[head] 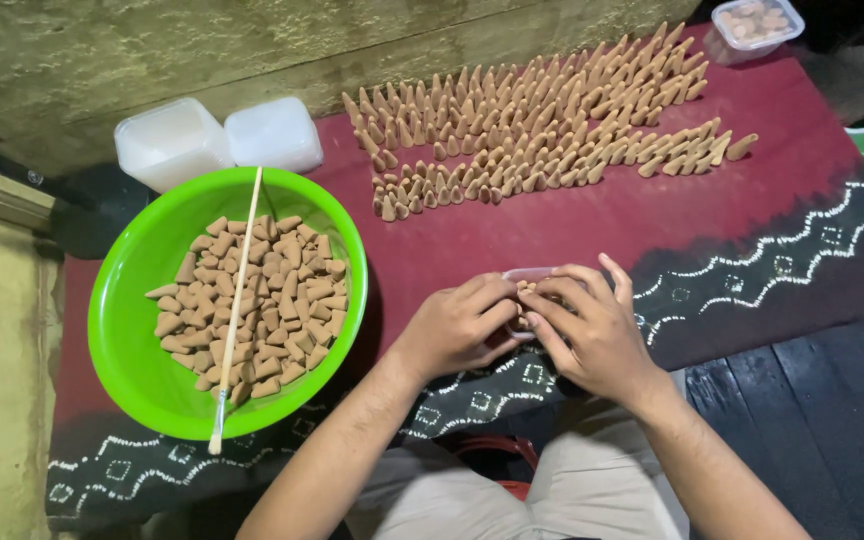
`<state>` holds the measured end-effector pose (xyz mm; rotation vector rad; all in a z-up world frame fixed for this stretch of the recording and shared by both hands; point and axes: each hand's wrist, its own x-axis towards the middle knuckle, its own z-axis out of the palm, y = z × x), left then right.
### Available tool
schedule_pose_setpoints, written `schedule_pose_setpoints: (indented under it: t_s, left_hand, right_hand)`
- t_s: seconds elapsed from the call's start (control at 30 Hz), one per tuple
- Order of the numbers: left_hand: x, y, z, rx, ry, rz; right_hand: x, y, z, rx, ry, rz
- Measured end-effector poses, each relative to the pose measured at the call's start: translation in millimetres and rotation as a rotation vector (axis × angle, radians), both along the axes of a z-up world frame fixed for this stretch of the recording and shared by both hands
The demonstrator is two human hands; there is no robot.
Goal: Packing small incense cones from a large bowl into a small plastic container.
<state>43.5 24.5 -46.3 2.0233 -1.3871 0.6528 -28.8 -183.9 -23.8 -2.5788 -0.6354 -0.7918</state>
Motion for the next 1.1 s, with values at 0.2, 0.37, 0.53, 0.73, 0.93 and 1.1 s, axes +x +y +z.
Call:
schedule_pose_setpoints:
  t_s: [0.2,0.37,0.53,0.73,0.93,1.1]
  left_hand:
    - [-3,0,5,-0.017,-0.056,0.03]
    - [-3,0,4,-0.033,-0.044,0.032]
    - [-3,0,3,-0.039,-0.048,0.037]
    - [-2,0,2,-0.035,-0.048,0.036]
    - [-1,-2,2,-0.047,-0.04,0.021]
    - [-2,-1,5,-0.059,-0.024,0.007]
  right_hand:
    - [8,-2,6,0.03,0.025,-0.044]
    - [13,-1,12,0.017,0.078,-0.02]
    - [17,2,24,0.005,0.114,-0.003]
    - [20,3,31,0.015,0.137,0.053]
    - [23,-4,29,0.156,0.193,0.098]
    - [14,-14,48,0.32,0.188,0.103]
